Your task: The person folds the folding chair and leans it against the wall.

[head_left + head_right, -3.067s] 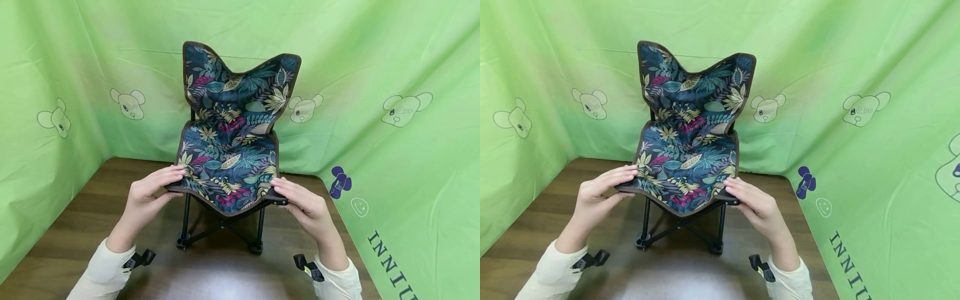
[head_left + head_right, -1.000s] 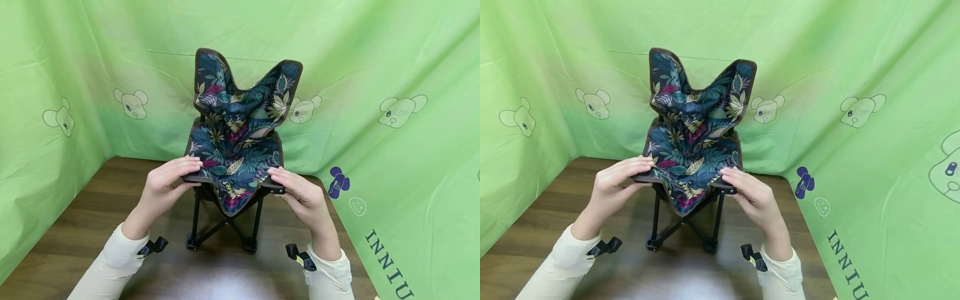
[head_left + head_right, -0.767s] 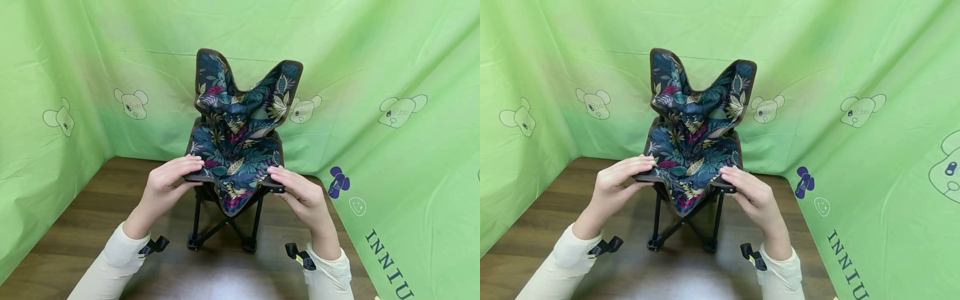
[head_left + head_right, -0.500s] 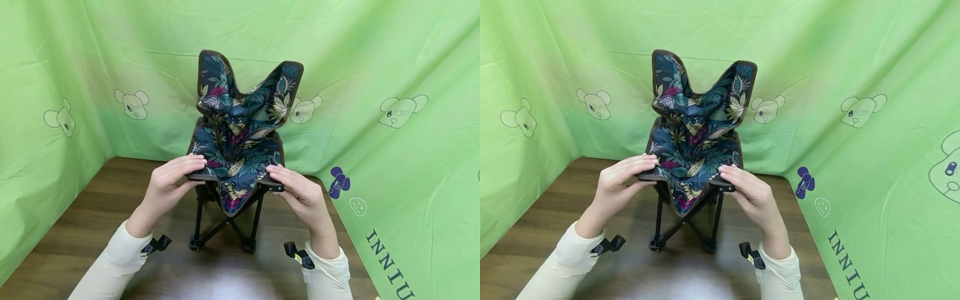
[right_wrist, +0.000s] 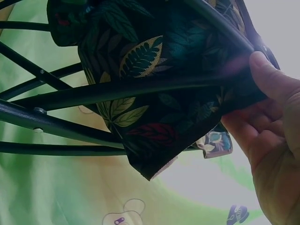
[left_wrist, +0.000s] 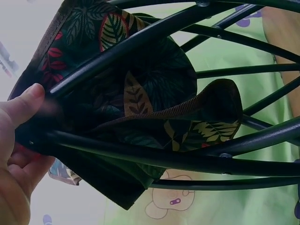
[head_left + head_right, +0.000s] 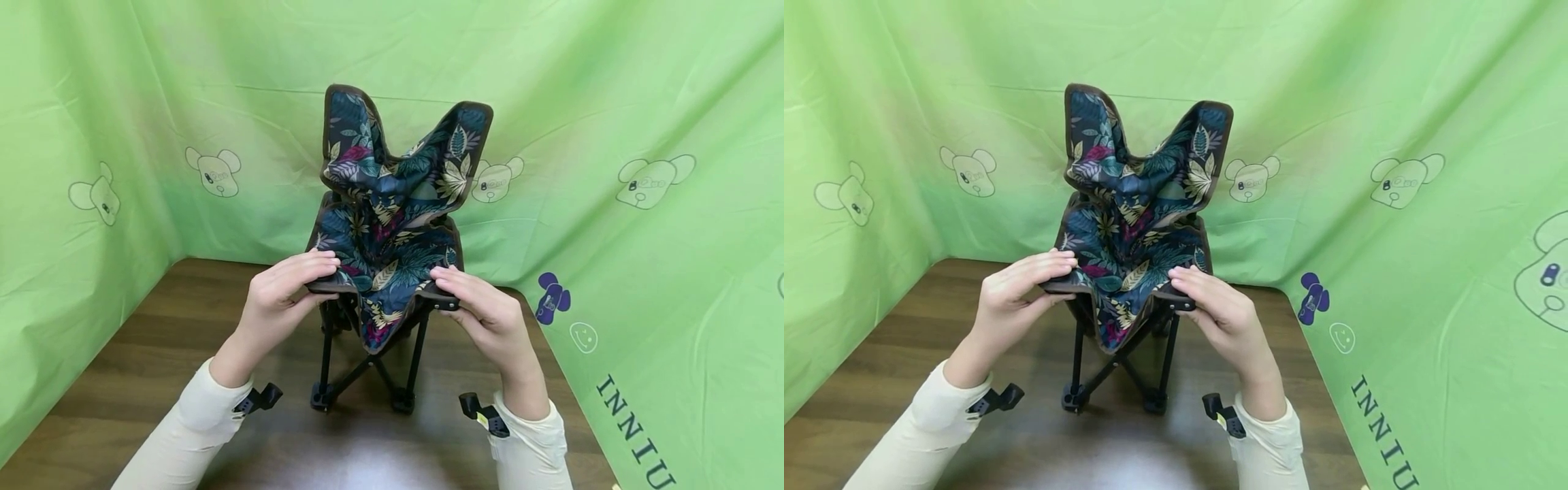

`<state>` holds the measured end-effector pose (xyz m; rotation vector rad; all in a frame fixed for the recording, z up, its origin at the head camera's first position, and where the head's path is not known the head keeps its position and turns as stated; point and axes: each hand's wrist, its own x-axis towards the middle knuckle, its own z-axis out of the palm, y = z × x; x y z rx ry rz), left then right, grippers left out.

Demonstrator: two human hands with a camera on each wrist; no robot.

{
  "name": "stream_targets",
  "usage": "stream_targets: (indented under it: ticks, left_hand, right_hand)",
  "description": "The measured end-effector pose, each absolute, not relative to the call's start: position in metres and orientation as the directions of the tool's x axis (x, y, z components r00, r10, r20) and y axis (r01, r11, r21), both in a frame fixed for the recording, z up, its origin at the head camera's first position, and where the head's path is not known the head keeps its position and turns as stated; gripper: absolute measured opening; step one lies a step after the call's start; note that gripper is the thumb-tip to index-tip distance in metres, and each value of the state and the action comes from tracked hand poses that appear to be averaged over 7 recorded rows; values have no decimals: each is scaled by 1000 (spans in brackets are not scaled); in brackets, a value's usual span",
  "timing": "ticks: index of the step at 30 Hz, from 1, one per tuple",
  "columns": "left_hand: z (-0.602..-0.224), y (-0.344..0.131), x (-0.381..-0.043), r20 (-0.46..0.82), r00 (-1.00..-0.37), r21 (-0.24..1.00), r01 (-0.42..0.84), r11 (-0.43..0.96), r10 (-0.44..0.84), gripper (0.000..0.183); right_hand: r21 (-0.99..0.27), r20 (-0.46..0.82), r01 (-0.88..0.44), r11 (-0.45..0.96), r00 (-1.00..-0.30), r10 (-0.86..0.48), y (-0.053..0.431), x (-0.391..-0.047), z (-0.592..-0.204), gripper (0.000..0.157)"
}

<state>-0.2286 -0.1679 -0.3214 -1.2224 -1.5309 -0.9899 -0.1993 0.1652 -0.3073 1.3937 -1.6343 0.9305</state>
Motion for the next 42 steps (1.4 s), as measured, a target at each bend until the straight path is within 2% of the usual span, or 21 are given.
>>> stream_targets:
  ticks: [42]
  left_hand:
    - [-312, -150, -227, 977, -104, 76, 985, 152, 184, 44]
  right_hand:
    - [-80, 918, -984, 158, -135, -372, 159, -202, -302, 33]
